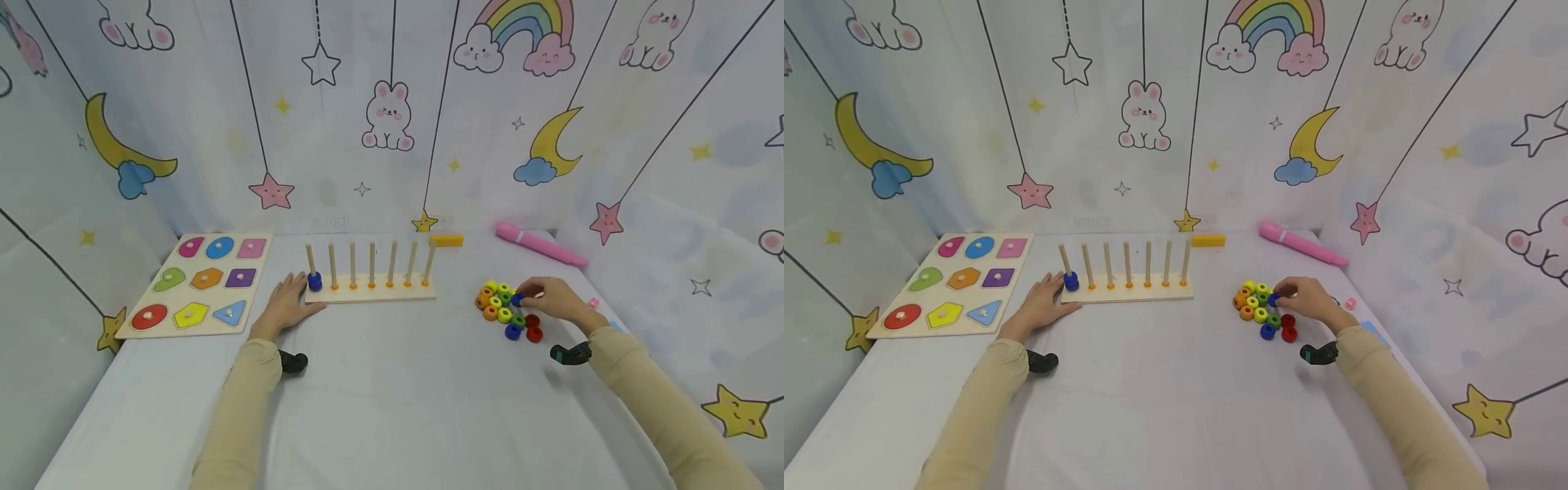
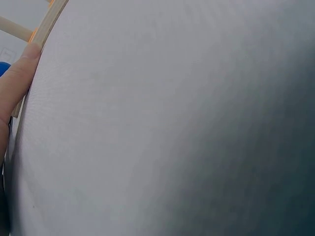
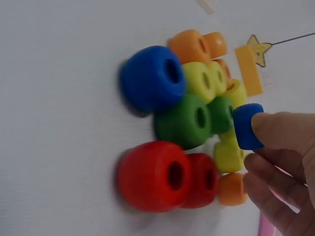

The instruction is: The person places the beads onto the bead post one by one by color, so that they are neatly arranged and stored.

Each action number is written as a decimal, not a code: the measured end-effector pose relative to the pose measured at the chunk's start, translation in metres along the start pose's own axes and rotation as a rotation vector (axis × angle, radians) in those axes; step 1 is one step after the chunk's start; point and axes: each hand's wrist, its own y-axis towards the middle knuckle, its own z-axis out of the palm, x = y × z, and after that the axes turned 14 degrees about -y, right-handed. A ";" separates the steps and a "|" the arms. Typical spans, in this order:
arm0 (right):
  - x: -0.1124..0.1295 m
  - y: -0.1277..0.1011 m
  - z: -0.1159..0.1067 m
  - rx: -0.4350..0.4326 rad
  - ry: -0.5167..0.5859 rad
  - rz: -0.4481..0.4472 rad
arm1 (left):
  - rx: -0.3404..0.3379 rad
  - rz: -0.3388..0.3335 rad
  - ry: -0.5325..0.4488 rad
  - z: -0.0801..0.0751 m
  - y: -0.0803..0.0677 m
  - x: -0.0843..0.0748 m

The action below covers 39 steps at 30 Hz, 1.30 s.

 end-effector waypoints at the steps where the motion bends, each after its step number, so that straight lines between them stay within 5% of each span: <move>1: 0.000 0.002 -0.003 -0.007 0.002 -0.001 | -0.003 -0.002 0.003 0.000 0.000 0.000; 8: 0.021 0.023 -0.020 -0.007 0.057 0.005 | 0.011 -0.013 0.000 -0.001 0.000 -0.002; 15: 0.058 0.067 -0.034 -0.011 0.118 0.013 | 0.005 -0.017 -0.003 -0.005 0.000 -0.006; 25: 0.126 0.130 -0.046 -0.141 0.162 0.023 | 0.002 -0.014 0.002 0.000 0.000 -0.002; 39: 0.254 0.187 -0.019 -0.281 0.294 -0.210 | 0.023 -0.032 0.009 -0.004 0.001 -0.004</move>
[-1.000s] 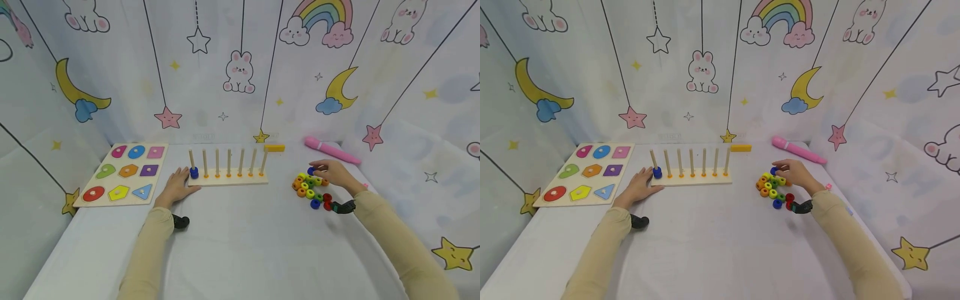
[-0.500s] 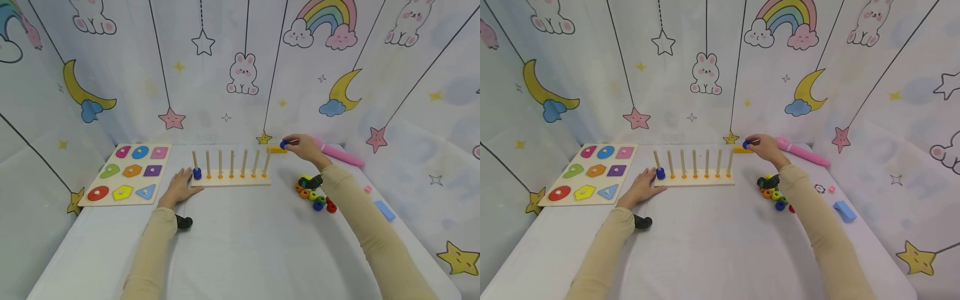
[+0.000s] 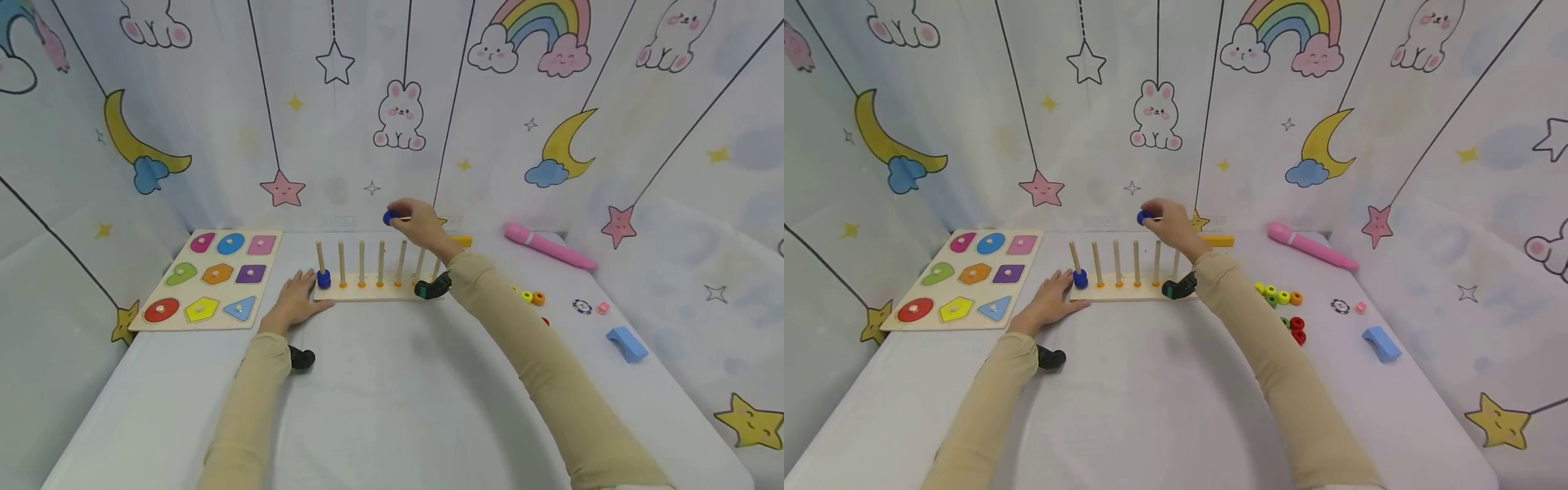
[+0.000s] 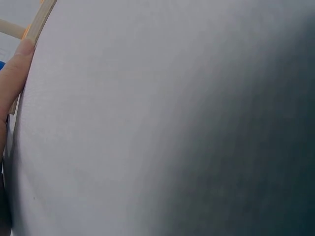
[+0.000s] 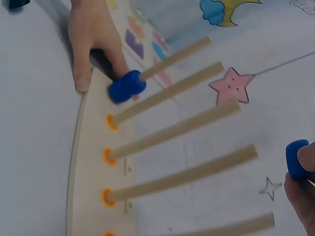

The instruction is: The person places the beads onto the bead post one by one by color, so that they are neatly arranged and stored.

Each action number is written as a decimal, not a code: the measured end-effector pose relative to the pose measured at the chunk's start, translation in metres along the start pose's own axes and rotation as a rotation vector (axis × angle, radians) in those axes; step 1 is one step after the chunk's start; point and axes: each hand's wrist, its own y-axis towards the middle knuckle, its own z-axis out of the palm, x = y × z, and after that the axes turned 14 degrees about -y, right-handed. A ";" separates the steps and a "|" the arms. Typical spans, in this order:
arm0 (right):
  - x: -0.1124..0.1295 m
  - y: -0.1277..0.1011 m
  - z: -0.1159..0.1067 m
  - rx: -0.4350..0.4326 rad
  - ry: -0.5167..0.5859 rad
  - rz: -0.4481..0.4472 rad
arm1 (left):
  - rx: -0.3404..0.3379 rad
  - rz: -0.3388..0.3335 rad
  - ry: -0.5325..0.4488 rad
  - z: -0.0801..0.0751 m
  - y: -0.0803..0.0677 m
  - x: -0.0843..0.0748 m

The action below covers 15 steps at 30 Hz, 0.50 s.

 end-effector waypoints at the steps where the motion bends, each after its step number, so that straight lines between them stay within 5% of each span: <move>1: 0.008 0.003 0.006 0.004 0.000 -0.014 | 0.001 -0.001 -0.002 0.000 0.000 0.000; 15: 0.076 0.025 0.067 0.086 0.081 -0.178 | -0.002 -0.026 0.012 0.001 0.001 0.000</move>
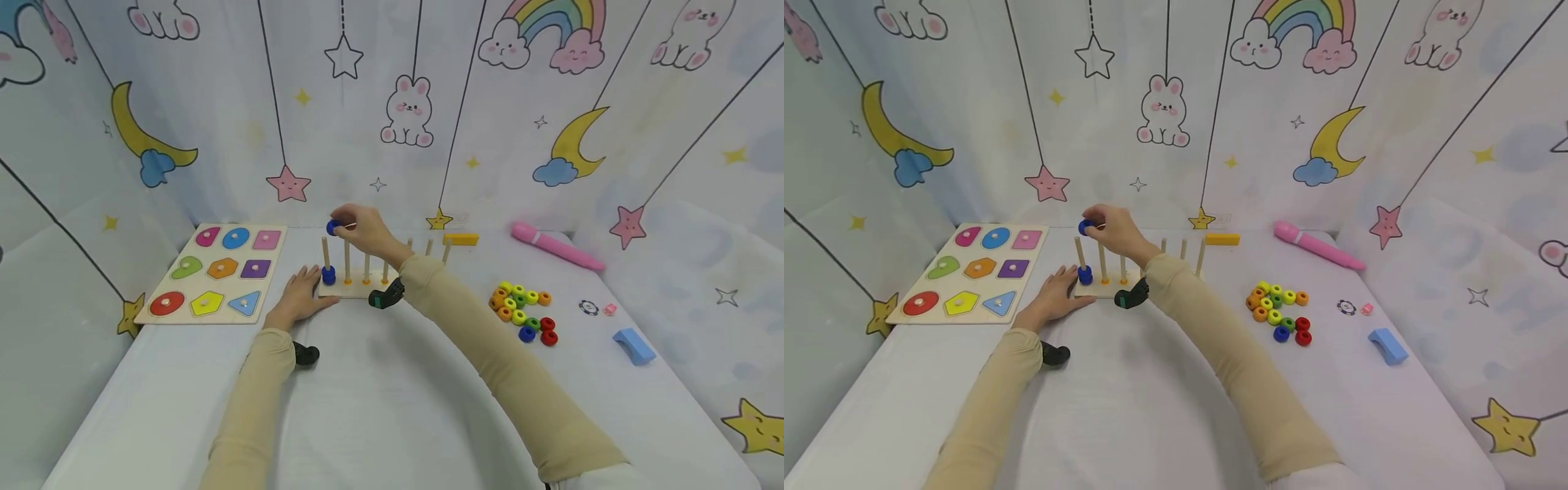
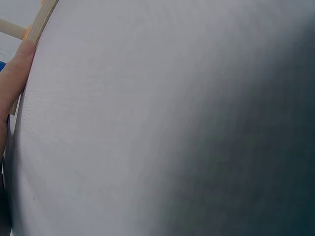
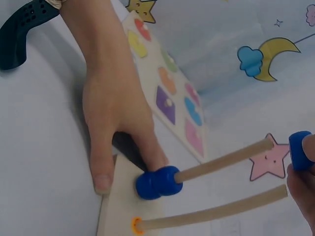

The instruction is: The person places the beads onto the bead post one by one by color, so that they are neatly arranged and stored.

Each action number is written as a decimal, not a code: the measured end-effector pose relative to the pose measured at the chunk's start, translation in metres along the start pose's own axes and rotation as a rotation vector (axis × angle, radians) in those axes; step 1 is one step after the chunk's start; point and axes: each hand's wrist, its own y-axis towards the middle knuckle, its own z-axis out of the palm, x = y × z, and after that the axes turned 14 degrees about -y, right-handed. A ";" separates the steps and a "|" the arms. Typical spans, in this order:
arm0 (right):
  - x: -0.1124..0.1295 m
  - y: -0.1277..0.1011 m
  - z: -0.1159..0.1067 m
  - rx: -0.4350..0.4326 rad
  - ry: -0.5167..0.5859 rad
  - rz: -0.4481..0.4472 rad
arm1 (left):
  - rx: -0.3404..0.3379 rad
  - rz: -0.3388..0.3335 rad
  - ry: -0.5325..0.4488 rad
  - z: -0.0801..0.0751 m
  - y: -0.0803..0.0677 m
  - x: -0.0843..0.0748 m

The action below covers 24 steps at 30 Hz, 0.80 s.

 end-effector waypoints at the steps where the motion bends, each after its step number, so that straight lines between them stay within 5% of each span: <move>1: 0.002 0.001 0.002 0.008 -0.001 -0.002 | -0.005 0.004 0.000 0.000 0.000 0.000; 9: 0.012 0.004 0.010 0.075 -0.023 -0.003 | -0.015 0.015 -0.007 0.000 -0.001 -0.001; 24: 0.010 0.008 0.015 0.066 -0.069 -0.039 | -0.011 0.016 -0.002 -0.001 0.001 0.001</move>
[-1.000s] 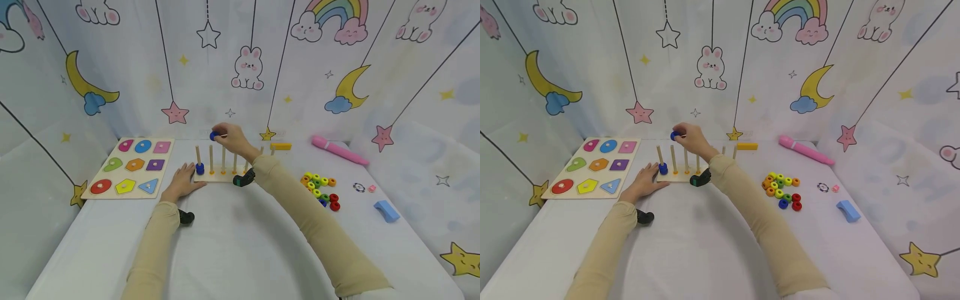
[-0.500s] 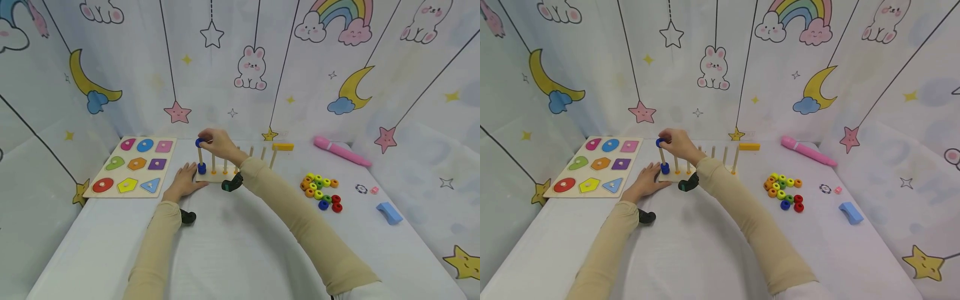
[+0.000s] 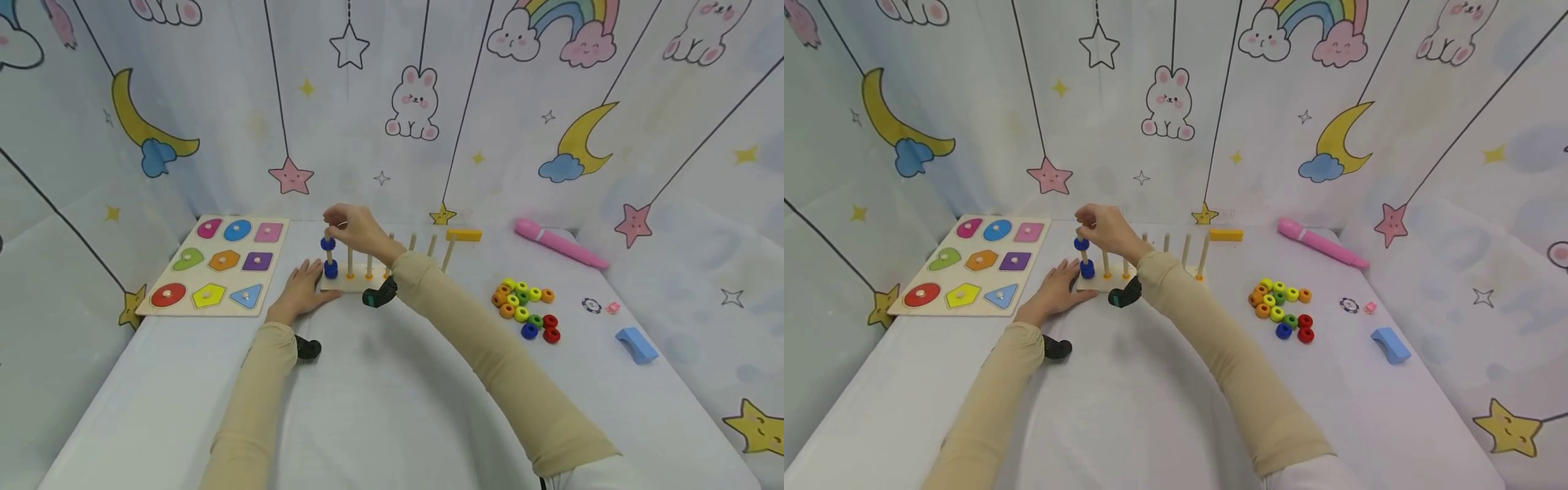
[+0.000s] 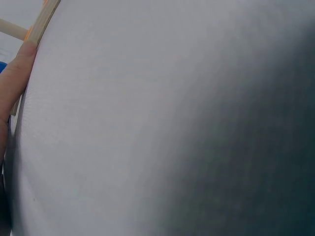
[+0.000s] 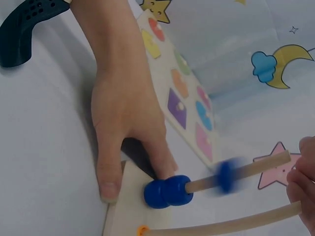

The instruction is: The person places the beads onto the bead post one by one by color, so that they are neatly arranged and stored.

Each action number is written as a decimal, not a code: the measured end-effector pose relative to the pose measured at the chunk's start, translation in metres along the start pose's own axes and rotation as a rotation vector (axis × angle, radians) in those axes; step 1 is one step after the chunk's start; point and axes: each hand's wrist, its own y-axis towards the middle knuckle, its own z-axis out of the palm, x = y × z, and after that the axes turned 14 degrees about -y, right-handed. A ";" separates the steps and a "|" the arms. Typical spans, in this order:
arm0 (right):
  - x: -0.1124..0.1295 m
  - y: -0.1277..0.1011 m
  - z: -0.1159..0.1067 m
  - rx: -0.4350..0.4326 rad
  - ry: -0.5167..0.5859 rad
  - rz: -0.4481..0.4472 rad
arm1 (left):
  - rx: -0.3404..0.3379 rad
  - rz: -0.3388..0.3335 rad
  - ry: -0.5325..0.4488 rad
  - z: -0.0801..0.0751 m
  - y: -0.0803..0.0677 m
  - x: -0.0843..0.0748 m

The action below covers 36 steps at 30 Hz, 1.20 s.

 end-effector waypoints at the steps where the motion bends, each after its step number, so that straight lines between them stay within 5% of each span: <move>1: -0.001 0.000 -0.001 -0.011 -0.005 -0.003 | -0.001 0.003 0.004 0.000 0.001 -0.001; 12: -0.013 -0.005 -0.016 -0.044 -0.015 0.037 | 0.001 0.011 0.005 -0.001 0.001 -0.005; 19: -0.047 -0.024 -0.046 -0.114 -0.031 0.103 | 0.004 0.021 0.008 0.001 0.002 0.000; 28: -0.115 -0.074 -0.103 -0.191 -0.136 0.255 | 0.014 0.020 0.018 0.001 0.003 0.001; 36: -0.160 -0.128 -0.130 -0.199 -0.181 0.393 | 0.019 0.017 0.011 0.002 0.000 -0.002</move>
